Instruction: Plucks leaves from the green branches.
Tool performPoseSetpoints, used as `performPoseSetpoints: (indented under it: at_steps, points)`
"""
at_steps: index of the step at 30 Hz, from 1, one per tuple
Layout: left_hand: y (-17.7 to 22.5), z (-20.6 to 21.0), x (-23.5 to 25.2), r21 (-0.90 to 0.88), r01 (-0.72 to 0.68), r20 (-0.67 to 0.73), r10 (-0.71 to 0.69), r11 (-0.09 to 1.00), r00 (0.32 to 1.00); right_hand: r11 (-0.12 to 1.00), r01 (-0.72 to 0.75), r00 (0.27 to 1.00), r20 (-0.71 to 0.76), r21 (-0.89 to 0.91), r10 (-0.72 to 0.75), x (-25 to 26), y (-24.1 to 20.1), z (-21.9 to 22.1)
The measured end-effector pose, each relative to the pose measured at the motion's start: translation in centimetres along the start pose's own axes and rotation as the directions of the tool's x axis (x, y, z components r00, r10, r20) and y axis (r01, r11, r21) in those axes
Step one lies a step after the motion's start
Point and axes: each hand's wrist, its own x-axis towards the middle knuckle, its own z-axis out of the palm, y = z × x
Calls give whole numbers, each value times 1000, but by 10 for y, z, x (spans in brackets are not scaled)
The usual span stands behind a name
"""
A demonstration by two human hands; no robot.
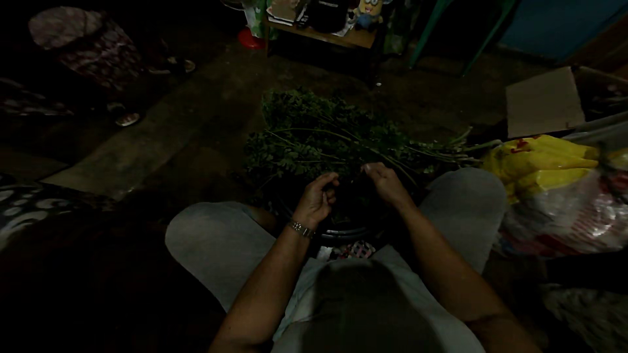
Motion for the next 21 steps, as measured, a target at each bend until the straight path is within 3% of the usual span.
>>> performPoseSetpoints:
  at_steps: [5,10,17,21]
  points:
    - [0,-1,1,-26,-6,2,6,1000,1000,997,33,995,94,-75,-26,-1,1,1]
    - [1,0,1,-9,-4,-13,4,1000,1000,981,67,997,55,-184,-57,3,4,4]
    - [2,-4,2,-18,-24,26,25,1000,999,993,17,998,-58,-114,-24,3,2,-3]
    - [4,-3,2,-55,-15,1,15,998,1000,994,-7,1000,12,-113,9,4,4,0]
